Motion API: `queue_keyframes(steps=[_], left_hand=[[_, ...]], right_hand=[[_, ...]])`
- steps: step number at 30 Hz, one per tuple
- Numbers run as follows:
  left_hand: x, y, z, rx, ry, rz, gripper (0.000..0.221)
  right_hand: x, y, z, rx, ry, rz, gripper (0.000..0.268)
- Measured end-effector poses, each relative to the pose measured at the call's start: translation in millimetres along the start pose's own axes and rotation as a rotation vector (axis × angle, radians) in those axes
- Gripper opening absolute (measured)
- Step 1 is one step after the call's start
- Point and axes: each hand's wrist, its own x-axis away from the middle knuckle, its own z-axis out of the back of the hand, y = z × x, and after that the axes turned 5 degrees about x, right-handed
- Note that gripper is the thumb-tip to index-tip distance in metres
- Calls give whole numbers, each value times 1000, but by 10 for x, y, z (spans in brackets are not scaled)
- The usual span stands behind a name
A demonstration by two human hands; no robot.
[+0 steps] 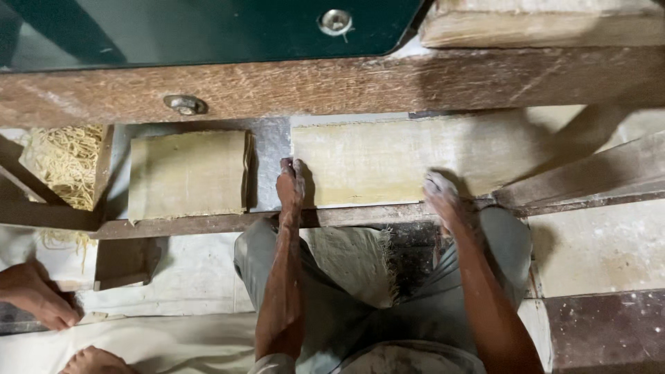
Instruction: The person cuts sheets of dough into rectangles and stacks them onto a pile.
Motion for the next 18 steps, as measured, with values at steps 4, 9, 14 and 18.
queue_keyframes(steps=[4,9,14,18], left_hand=[[47,42,53,71,31,6,40],[25,135,59,16,14,110,35],[86,134,55,6,-28,122,58],[52,205,-239,-299,36,-21,90]], right_hand=[[-392,152,-502,435,-26,191,38],[-448,-92,-932,1015,211,301,39],[-670,-14,-902,1442,344,461,48],[-705,-5,-826,1656,481,668,43]])
